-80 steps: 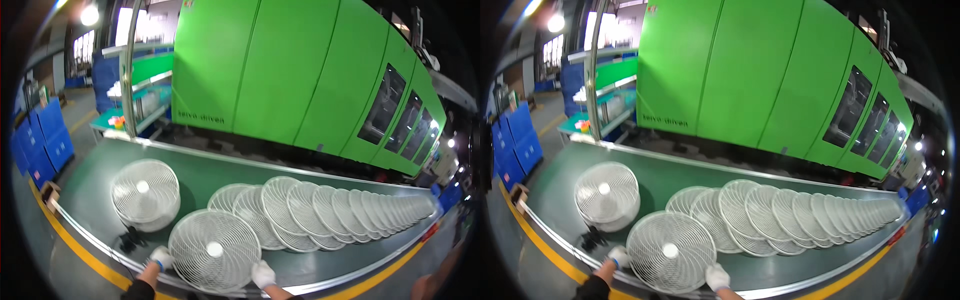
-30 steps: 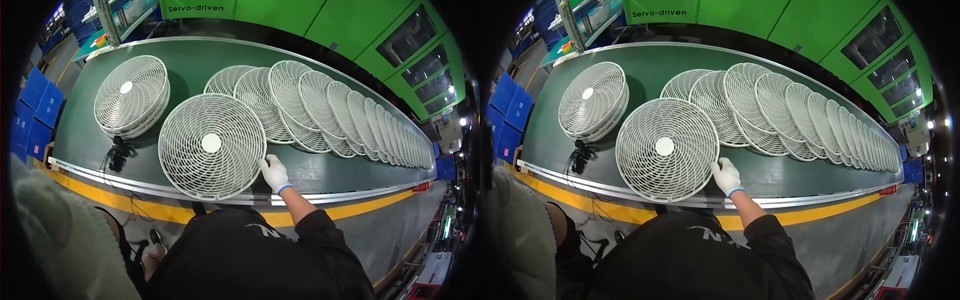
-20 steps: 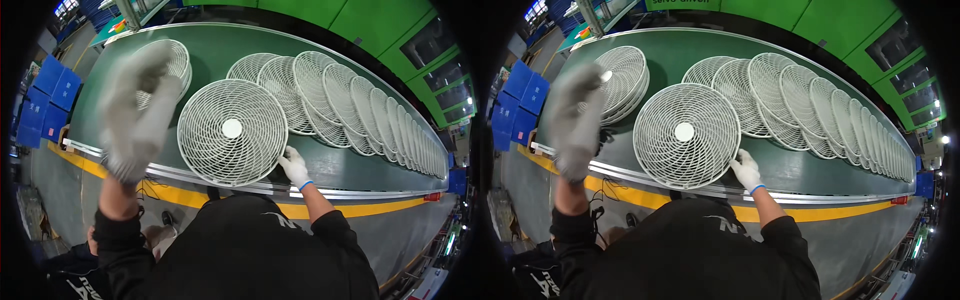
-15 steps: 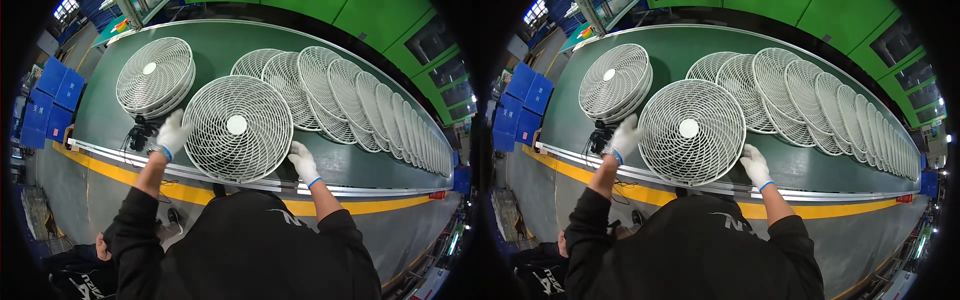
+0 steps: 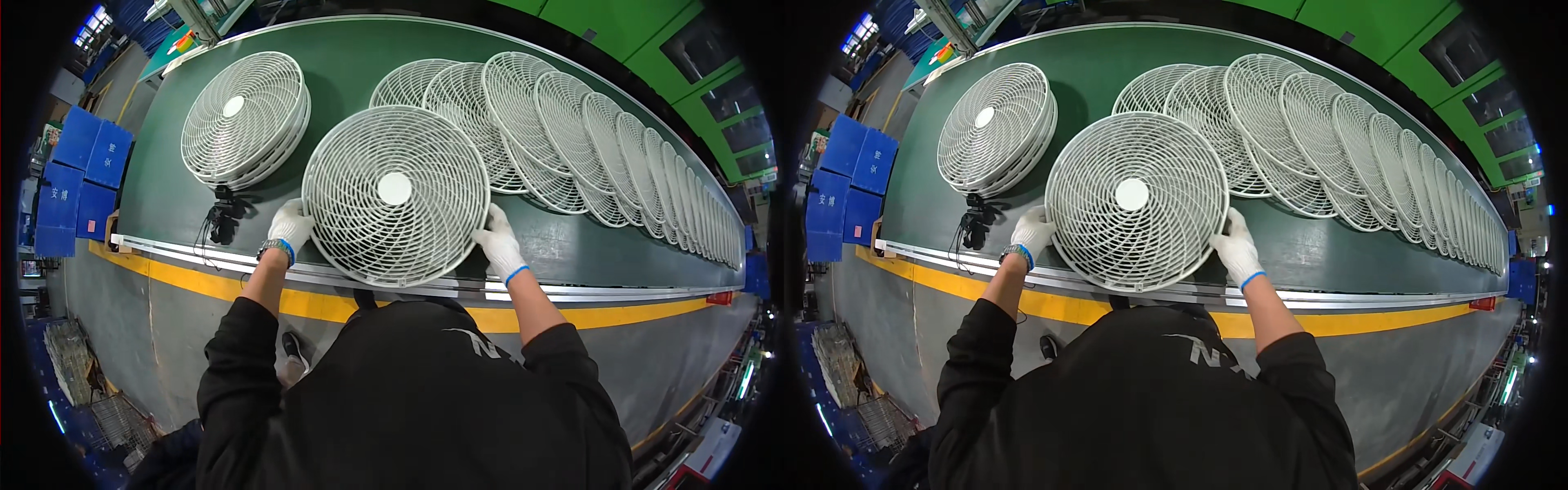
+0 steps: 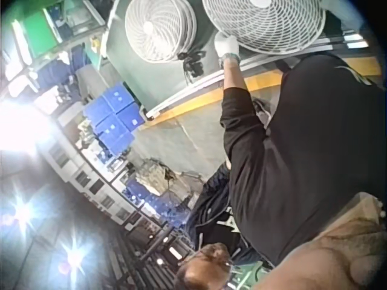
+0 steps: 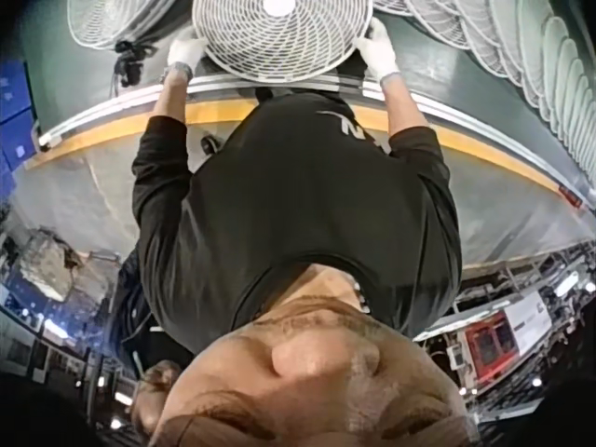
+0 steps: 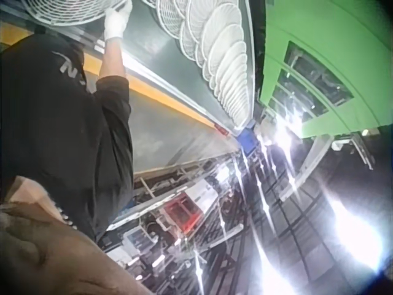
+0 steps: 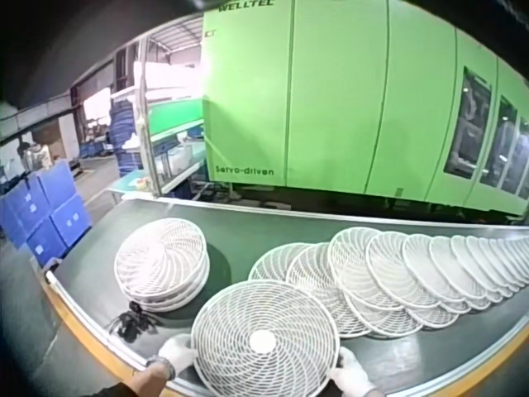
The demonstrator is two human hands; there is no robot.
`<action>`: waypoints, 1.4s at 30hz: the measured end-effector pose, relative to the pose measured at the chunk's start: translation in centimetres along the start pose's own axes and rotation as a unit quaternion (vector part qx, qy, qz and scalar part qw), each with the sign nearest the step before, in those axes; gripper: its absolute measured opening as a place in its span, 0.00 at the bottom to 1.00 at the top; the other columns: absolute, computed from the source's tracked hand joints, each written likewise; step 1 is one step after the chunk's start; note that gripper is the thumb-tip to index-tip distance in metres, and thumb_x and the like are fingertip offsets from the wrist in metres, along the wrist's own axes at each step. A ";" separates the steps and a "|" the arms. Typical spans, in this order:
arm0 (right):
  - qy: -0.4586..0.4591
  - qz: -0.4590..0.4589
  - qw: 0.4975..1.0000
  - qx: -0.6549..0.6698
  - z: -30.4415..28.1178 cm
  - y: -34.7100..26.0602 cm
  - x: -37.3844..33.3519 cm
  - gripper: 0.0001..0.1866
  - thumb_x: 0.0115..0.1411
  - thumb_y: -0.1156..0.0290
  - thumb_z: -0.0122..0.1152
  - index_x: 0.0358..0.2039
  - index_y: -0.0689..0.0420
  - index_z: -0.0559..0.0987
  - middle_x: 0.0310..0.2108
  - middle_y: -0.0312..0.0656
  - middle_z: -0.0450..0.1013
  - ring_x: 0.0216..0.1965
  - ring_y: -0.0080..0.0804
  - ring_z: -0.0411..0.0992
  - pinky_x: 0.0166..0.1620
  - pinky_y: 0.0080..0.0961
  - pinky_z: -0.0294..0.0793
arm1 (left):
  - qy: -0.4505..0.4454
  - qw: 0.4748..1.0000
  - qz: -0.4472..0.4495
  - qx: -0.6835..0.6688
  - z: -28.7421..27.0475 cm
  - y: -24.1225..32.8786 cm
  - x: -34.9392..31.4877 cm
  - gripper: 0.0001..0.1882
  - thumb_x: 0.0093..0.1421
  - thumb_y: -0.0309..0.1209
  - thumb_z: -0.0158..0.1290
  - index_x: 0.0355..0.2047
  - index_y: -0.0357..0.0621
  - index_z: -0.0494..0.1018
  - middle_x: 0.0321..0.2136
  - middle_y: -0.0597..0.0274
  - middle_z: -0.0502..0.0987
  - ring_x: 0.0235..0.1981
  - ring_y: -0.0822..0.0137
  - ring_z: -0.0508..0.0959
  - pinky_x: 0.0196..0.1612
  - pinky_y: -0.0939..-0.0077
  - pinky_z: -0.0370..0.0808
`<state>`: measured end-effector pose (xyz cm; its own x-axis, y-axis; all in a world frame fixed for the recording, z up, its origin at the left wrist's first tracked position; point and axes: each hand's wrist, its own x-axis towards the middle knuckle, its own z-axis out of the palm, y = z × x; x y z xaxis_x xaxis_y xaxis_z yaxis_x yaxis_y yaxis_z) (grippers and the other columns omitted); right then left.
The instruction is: Stacking plastic fan covers from a conveyor belt.
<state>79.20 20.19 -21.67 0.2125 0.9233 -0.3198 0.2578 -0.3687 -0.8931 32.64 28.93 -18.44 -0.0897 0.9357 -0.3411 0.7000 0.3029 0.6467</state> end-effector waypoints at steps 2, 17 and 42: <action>0.016 -0.005 1.000 0.011 0.1 -0.2 -0.9 0.41 0.53 0.79 0.68 0.70 0.61 0.69 0.51 0.50 0.81 0.50 0.37 0.81 0.57 0.33 0.78 | -0.006 1.000 -0.012 0.006 0.0 0.3 0.0 0.23 0.61 0.28 0.58 0.57 0.37 0.80 0.42 0.53 0.88 0.40 0.62 0.87 0.46 0.70 0.83; -0.063 0.172 0.981 0.057 -2.3 -3.9 -0.4 0.24 0.51 0.79 0.67 0.50 0.60 0.75 0.41 0.40 0.79 0.38 0.29 0.77 0.43 0.28 0.75 | -0.118 0.976 -0.082 -0.166 -1.3 0.0 0.7 0.22 0.59 0.24 0.61 0.55 0.34 0.80 0.43 0.58 0.86 0.40 0.66 0.85 0.42 0.71 0.83; -0.059 0.083 0.994 0.049 -2.1 -2.4 -0.6 0.29 0.56 0.78 0.71 0.58 0.63 0.74 0.42 0.39 0.80 0.41 0.28 0.78 0.45 0.28 0.80 | -0.099 0.993 -0.054 -0.035 -1.0 0.5 -0.2 0.30 0.60 0.26 0.60 0.63 0.34 0.69 0.49 0.47 0.84 0.42 0.57 0.88 0.41 0.65 0.88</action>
<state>80.41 20.25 -18.70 0.1320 0.8588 -0.4951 0.1347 -0.5103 -0.8494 32.30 29.03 -17.39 -0.0158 0.8447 -0.5349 0.6427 0.4184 0.6417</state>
